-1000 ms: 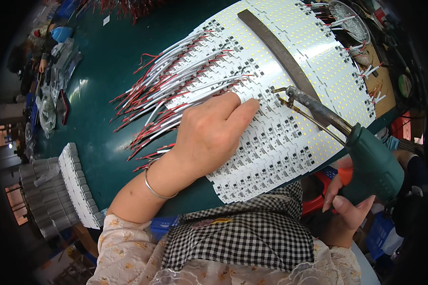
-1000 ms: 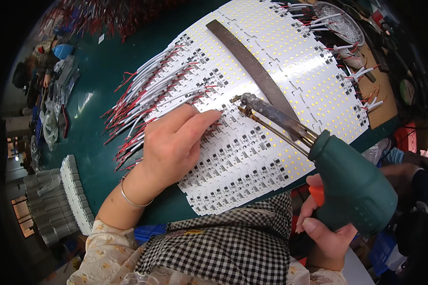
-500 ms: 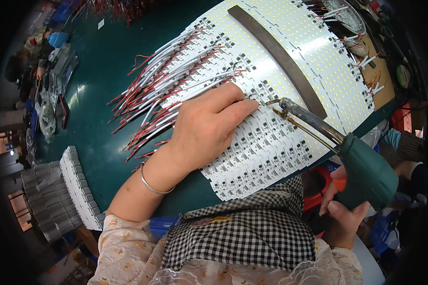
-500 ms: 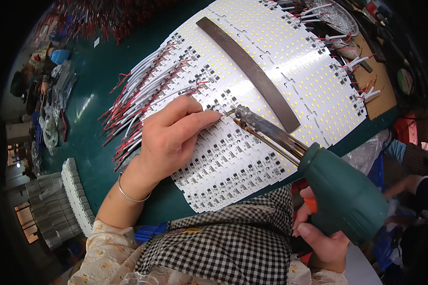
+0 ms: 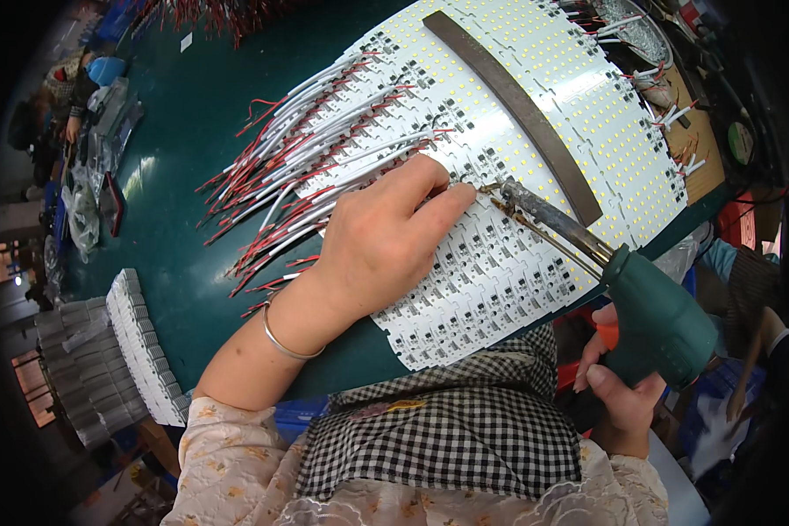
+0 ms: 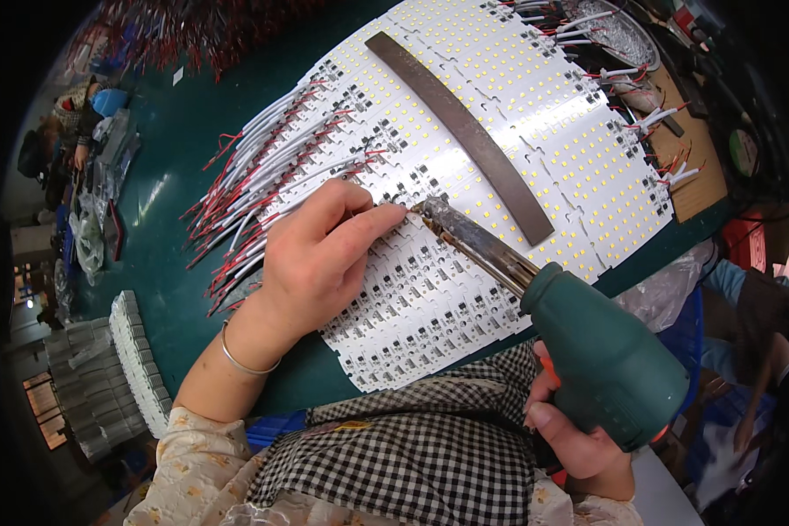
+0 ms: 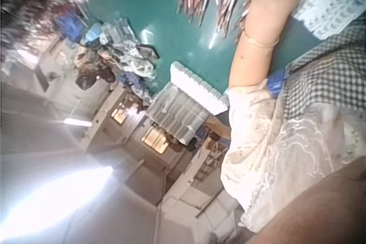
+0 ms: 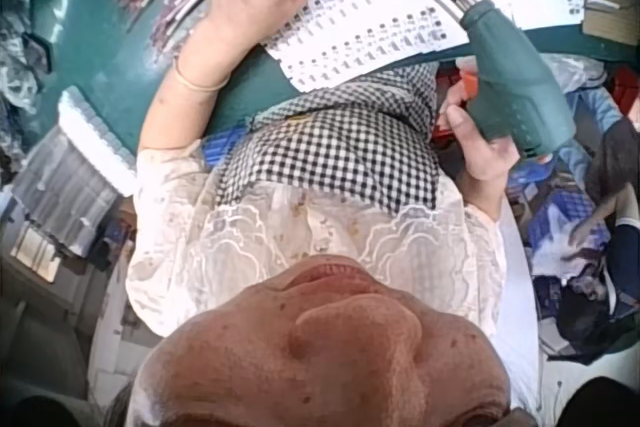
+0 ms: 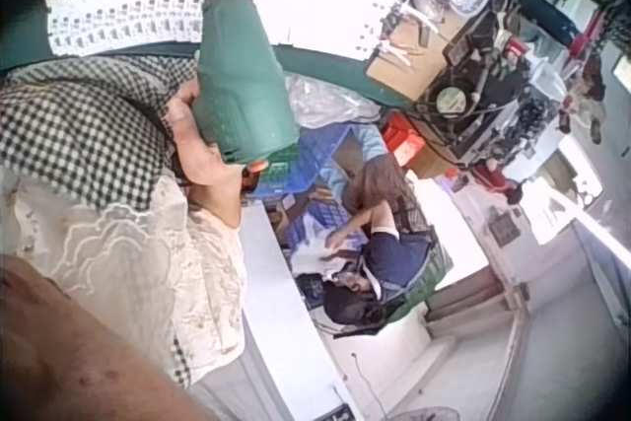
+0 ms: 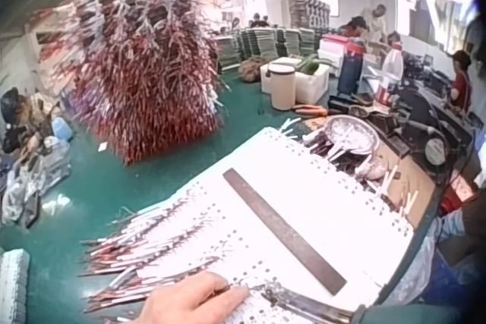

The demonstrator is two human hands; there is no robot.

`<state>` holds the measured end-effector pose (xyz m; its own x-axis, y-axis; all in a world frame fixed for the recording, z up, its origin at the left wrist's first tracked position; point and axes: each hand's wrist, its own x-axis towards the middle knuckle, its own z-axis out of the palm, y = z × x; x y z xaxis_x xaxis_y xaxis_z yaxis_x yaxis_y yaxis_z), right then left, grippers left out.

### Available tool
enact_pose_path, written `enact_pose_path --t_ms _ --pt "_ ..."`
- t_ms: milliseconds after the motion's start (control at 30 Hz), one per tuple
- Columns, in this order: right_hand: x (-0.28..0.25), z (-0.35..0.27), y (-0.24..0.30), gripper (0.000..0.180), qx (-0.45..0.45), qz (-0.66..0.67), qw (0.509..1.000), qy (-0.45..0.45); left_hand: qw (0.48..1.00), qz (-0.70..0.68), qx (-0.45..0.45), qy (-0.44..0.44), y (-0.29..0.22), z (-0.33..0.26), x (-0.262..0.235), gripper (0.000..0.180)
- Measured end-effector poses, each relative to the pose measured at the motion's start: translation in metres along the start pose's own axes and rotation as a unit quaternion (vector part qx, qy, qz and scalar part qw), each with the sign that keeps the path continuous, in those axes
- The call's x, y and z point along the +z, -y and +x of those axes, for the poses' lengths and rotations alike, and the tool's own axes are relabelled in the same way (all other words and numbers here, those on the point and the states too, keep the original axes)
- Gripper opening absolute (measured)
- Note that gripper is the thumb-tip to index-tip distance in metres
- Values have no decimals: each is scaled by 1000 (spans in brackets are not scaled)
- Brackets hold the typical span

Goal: The person solders wires onto LED circuit board strips using a handheld soldering gun, picks up additional wired components by hand, and solders them to the boards.

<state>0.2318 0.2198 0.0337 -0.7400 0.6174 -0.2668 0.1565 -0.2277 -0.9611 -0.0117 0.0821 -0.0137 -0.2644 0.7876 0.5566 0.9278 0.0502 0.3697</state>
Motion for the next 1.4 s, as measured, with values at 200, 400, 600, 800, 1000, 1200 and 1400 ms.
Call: enact_pose_path --t_ms 200,400,600,800,1000,1200,1400 --pt "-23 -1 -19 53 -107 -66 986 109 999 29 20 8 -1 3 -1 26" --pt "-22 5 -3 59 -72 54 996 -14 999 40 25 5 -1 2 0 26" --pt "-64 22 14 71 -296 70 952 -25 1000 20 6 9 -8 8 1 33" --pt "-111 44 18 59 -362 110 907 -185 999 38 -1 24 -12 7 -5 41" --pt "-130 78 13 50 -250 164 907 -296 998 61 -4 21 -21 10 -12 39" --pt "-126 146 8 55 -182 259 918 -237 989 131 -57 42 -45 11 -61 23" --pt "-161 207 -1 53 -205 304 901 -232 787 -615 -25 -29 -143 61 -102 20"
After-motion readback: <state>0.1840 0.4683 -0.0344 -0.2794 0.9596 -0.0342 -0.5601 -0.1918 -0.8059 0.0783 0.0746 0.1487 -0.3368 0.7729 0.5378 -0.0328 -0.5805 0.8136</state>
